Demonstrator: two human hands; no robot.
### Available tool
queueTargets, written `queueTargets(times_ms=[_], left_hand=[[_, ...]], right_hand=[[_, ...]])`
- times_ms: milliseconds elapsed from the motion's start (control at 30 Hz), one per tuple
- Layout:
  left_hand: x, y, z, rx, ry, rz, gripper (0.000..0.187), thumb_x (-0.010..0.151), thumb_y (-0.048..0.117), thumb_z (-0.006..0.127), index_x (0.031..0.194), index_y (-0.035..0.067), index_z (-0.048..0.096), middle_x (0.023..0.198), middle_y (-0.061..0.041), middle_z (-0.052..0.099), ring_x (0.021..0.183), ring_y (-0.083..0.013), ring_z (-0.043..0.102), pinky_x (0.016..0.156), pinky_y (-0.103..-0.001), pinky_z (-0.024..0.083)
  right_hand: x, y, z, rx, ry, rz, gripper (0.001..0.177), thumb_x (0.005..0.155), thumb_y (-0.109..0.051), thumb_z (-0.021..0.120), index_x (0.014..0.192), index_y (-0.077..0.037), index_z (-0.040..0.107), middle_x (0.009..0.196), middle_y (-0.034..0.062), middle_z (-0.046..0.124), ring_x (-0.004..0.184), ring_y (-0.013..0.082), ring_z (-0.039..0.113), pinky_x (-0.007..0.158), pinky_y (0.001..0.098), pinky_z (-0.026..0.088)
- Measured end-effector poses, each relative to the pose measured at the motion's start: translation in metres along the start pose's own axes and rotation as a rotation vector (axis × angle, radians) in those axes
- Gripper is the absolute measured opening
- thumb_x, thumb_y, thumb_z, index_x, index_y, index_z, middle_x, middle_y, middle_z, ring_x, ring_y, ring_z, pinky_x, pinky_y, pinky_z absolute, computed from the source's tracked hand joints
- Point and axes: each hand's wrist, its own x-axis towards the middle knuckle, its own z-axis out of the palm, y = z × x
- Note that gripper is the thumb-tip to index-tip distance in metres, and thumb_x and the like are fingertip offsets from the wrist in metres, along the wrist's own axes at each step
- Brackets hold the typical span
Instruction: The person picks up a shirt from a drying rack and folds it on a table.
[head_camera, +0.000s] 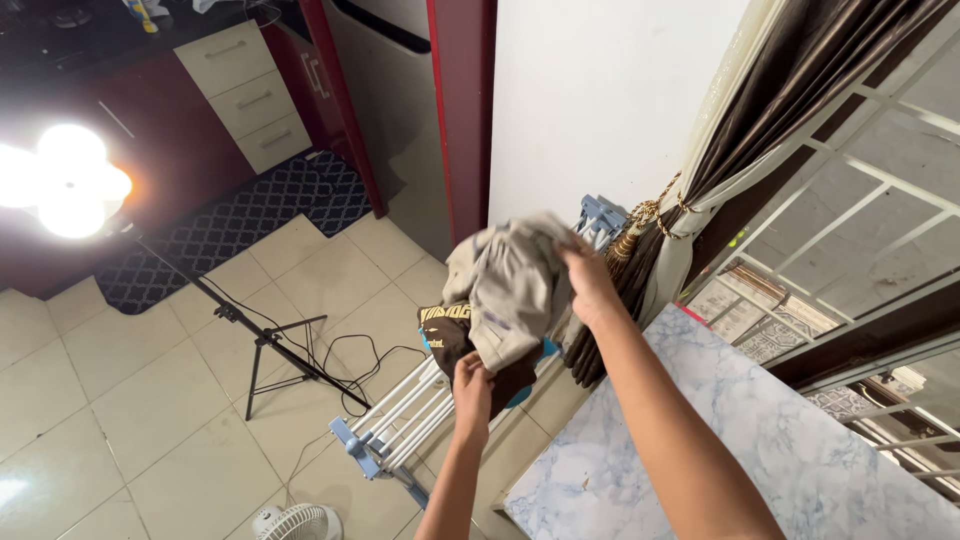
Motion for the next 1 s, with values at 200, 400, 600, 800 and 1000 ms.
queueTargets(times_ms=[200,400,600,800,1000], left_hand=[[-0.022,0.076,0.048,0.09,0.057,0.414,0.047,0.103,0.018,0.06,0.145,0.003,0.046,0.133,-0.015,0.054,0.123,-0.0231,0.053,0.107,-0.036,0.041],[-0.108,0.146,0.128,0.499,-0.352,0.716,0.085,0.087,0.018,0.081,0.152,-0.001,0.031,0.151,-0.021,0.038,0.141,-0.0303,0.037,0.114,-0.04,0.034],[-0.153,0.116,0.181,0.323,-0.67,0.25,0.058,0.094,0.009,0.066,0.148,0.002,0.045,0.128,-0.014,0.069,0.117,-0.0207,0.063,0.101,-0.033,0.05],[-0.201,0.075,0.2,0.236,-1.093,-0.016,0.049,0.101,0.014,0.06,0.146,0.003,0.047,0.13,-0.011,0.066,0.116,-0.0145,0.06,0.1,-0.03,0.049],[-0.203,0.022,0.221,0.566,-1.189,-0.049,0.046,0.095,0.021,0.064,0.137,0.005,0.056,0.109,-0.017,0.077,0.096,-0.0222,0.07,0.084,-0.035,0.056]], right_hand=[[-0.039,-0.06,0.0,0.182,-0.073,-0.277,0.041,0.102,-0.011,0.054,0.142,-0.008,0.057,0.132,0.0104,0.066,0.121,0.0231,0.064,0.107,0.0406,0.053],[-0.129,-0.07,-0.032,0.116,-0.17,-0.415,0.073,0.095,-0.016,0.065,0.16,-0.002,0.036,0.149,0.0093,0.055,0.134,0.0208,0.054,0.114,0.039,0.043],[-0.214,-0.047,-0.107,0.154,-0.034,-0.422,0.073,0.095,-0.02,0.058,0.161,0.003,0.036,0.146,0.0121,0.058,0.128,0.0219,0.057,0.109,0.0402,0.044],[-0.32,-0.006,-0.198,0.091,0.324,-0.601,0.069,0.099,-0.012,0.054,0.163,0.011,0.039,0.129,0.0157,0.053,0.123,0.0239,0.058,0.118,0.0463,0.043],[-0.384,0.046,-0.262,0.054,0.749,-0.519,0.058,0.097,-0.013,0.053,0.152,0.004,0.044,0.156,0.0137,0.05,0.125,0.0247,0.059,0.11,0.0463,0.05]])
